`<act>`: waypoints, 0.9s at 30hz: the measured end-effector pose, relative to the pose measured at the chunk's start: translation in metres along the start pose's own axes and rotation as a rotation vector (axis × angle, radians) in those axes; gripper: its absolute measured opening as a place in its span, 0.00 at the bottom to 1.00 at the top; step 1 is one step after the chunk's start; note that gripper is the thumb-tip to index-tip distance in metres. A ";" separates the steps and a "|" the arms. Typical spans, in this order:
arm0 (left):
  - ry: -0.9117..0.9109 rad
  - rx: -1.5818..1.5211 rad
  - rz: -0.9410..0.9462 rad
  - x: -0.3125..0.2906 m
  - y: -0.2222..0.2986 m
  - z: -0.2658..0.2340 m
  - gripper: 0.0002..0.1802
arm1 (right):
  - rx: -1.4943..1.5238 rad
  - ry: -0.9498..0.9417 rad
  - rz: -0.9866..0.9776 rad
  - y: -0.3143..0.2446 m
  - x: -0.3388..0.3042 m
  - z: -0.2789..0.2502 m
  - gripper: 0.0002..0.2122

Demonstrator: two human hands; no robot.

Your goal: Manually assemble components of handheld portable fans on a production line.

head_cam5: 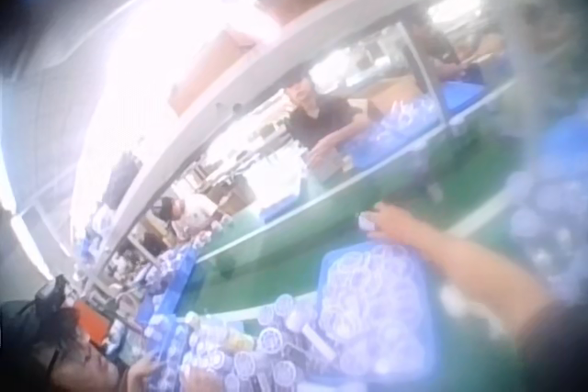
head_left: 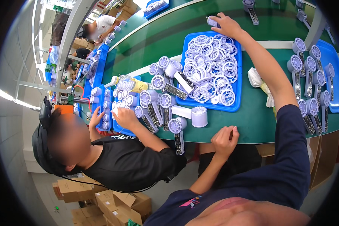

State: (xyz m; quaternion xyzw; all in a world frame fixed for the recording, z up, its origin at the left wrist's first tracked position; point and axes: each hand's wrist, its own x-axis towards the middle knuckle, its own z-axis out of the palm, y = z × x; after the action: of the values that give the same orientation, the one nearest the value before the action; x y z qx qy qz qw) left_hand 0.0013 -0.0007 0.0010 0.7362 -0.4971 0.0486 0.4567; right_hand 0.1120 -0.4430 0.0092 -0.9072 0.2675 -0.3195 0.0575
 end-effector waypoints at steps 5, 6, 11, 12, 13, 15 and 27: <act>-0.007 0.000 0.017 0.000 0.000 0.001 0.06 | 0.152 0.000 0.214 0.012 0.003 0.003 0.23; -0.007 0.009 0.016 -0.001 0.000 0.000 0.06 | 0.153 0.003 0.214 0.012 0.003 0.003 0.23; -0.001 0.019 -0.003 -0.002 0.001 0.000 0.06 | 0.172 0.262 0.289 0.004 0.003 -0.003 0.23; 0.000 0.020 -0.002 -0.002 0.001 0.000 0.06 | 0.171 0.265 0.292 0.007 0.002 -0.003 0.23; 0.001 0.021 -0.002 -0.002 0.001 0.001 0.06 | 0.102 0.330 0.280 0.010 0.001 -0.004 0.22; 0.001 0.016 0.001 -0.002 0.000 0.001 0.06 | 0.036 0.397 0.272 0.013 0.001 -0.006 0.22; -0.015 0.012 -0.003 -0.002 0.000 0.002 0.06 | -0.226 0.208 0.434 0.029 -0.003 -0.012 0.18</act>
State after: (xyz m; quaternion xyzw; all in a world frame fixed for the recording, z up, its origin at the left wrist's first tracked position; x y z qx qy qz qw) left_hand -0.0008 -0.0011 -0.0011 0.7398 -0.4992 0.0455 0.4488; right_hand 0.0898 -0.4652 0.0086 -0.7917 0.4940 -0.3593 -0.0048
